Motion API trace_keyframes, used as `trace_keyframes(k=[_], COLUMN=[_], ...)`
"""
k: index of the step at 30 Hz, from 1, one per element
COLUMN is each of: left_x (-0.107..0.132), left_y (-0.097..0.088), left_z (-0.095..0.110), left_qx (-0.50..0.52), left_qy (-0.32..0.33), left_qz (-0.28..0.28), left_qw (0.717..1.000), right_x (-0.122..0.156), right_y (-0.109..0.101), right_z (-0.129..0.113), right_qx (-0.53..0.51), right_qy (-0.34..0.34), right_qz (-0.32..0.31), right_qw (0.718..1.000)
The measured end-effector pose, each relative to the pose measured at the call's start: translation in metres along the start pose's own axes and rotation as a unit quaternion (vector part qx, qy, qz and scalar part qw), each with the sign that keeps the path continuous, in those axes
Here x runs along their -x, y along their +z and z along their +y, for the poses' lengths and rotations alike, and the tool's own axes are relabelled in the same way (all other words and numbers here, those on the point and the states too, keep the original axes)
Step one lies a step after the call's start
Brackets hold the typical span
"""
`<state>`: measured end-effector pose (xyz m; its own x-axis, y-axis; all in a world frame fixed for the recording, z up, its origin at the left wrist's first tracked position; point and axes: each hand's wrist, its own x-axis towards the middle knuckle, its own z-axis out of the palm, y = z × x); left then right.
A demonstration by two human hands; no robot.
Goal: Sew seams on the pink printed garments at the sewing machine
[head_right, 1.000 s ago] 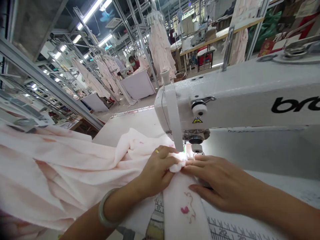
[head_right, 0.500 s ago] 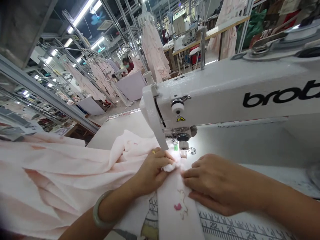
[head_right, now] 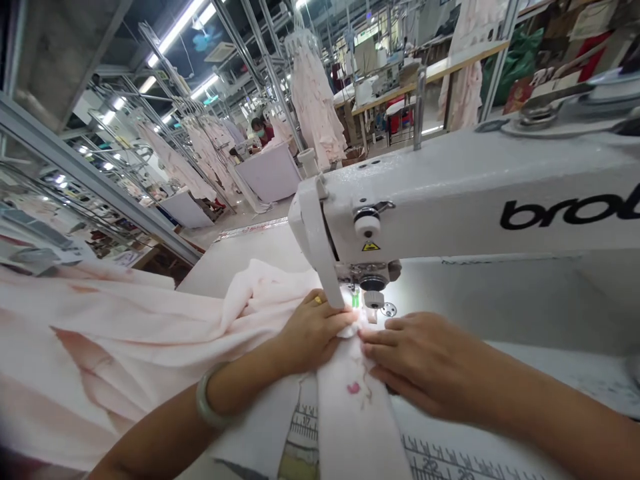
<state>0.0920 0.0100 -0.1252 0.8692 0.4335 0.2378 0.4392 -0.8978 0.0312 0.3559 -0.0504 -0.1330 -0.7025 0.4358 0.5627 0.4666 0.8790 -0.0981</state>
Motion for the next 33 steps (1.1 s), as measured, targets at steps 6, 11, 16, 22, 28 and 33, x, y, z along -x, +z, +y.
trace_keyframes(k=[6, 11, 16, 22, 28, 33], left_x=[-0.003, -0.005, -0.012, -0.009, 0.002, 0.009], left_y=[0.002, -0.013, -0.03, -0.013, 0.0, 0.003], left_z=[-0.016, -0.008, 0.019, 0.045, 0.046, 0.044], left_qx=[0.001, 0.141, 0.171, 0.046, 0.034, 0.025], left_qy=[0.045, -0.074, -0.182, -0.155, -0.125, -0.094], left_qz=[0.013, 0.039, 0.028, 0.005, 0.064, 0.084], left_qw=[0.999, 0.986, 0.968, 0.987, 0.99, 0.992], right_x=[-0.002, -0.007, -0.008, -0.004, -0.006, -0.006], right_y=[0.003, 0.001, 0.0, 0.007, 0.001, -0.006], right_z=[-0.001, -0.015, -0.019, -0.017, -0.016, -0.006], right_qx=[0.009, -0.034, -0.077, -0.128, -0.145, -0.166], right_qy=[-0.023, -0.034, -0.015, 0.012, 0.023, 0.05], right_qz=[0.02, -0.005, -0.039, -0.098, -0.131, -0.098], right_qw=[0.999, 0.999, 0.996, 0.987, 0.98, 0.98])
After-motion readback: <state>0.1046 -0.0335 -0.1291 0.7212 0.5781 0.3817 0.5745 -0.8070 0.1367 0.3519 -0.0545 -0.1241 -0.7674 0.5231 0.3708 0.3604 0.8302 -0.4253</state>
